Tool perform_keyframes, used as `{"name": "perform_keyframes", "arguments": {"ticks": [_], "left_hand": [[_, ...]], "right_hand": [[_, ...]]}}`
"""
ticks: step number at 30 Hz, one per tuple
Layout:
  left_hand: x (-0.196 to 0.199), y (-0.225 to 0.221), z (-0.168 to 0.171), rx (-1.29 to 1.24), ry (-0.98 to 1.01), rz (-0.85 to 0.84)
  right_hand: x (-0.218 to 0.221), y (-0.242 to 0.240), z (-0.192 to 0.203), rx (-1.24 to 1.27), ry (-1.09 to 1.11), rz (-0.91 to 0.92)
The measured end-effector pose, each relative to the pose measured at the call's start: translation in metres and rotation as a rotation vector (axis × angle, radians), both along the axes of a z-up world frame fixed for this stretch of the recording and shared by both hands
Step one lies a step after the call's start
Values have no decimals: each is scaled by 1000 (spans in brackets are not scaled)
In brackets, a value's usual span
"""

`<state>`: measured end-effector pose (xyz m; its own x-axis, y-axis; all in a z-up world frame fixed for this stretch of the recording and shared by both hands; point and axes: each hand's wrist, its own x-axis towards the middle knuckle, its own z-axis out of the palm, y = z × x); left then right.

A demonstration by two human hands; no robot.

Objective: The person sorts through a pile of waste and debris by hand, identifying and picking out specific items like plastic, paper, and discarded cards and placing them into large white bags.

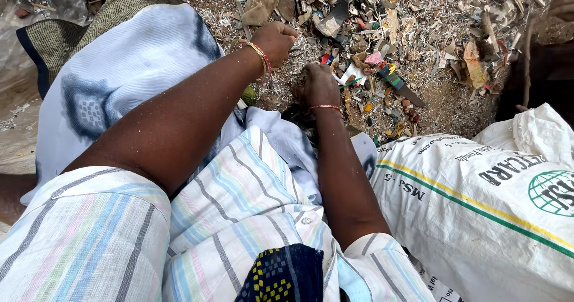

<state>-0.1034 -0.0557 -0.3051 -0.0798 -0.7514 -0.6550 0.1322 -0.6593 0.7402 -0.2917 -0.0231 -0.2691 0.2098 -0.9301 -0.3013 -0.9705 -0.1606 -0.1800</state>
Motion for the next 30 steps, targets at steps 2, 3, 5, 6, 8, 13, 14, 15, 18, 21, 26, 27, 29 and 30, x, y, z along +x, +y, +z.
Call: {"name": "perform_keyframes", "arguments": {"ticks": [2, 3, 5, 6, 8, 13, 14, 15, 18, 21, 26, 27, 29, 30], "left_hand": [[-1, 0, 5, 29, -7, -113], [0, 0, 9, 31, -45, -175], [2, 2, 19, 76, -51, -236], [4, 3, 24, 122, -23, -233], [8, 9, 34, 191, 44, -241], [12, 15, 53, 201, 60, -251], [12, 15, 54, 209, 50, -238], [11, 15, 54, 217, 40, -225], [12, 14, 51, 203, 24, -211], [16, 11, 51, 178, 13, -204], [19, 7, 57, 173, -17, -176], [19, 6, 56, 168, 8, -151], [17, 11, 53, 156, 50, -88], [17, 12, 51, 138, 64, -47]], "right_hand": [[-12, -7, 12, -14, 12, -166], [-16, -6, 17, 19, -134, -218], [-18, 1, 24, 85, -430, -319], [-17, 5, 24, 84, -645, -268], [-17, 14, 17, 88, -1074, -156], [-65, -7, -24, -231, -601, -226], [-83, -16, -32, -289, -539, -246], [-100, -26, -41, -199, -600, -607], [-133, -44, -61, -44, -795, -1192], [-128, -46, -67, 172, -763, -1339], [-48, -31, -50, 131, -271, -937], [-32, -26, -44, 148, -217, -789], [-6, -9, -33, 157, -183, -607], [6, -1, -27, 140, -210, -568]]}}
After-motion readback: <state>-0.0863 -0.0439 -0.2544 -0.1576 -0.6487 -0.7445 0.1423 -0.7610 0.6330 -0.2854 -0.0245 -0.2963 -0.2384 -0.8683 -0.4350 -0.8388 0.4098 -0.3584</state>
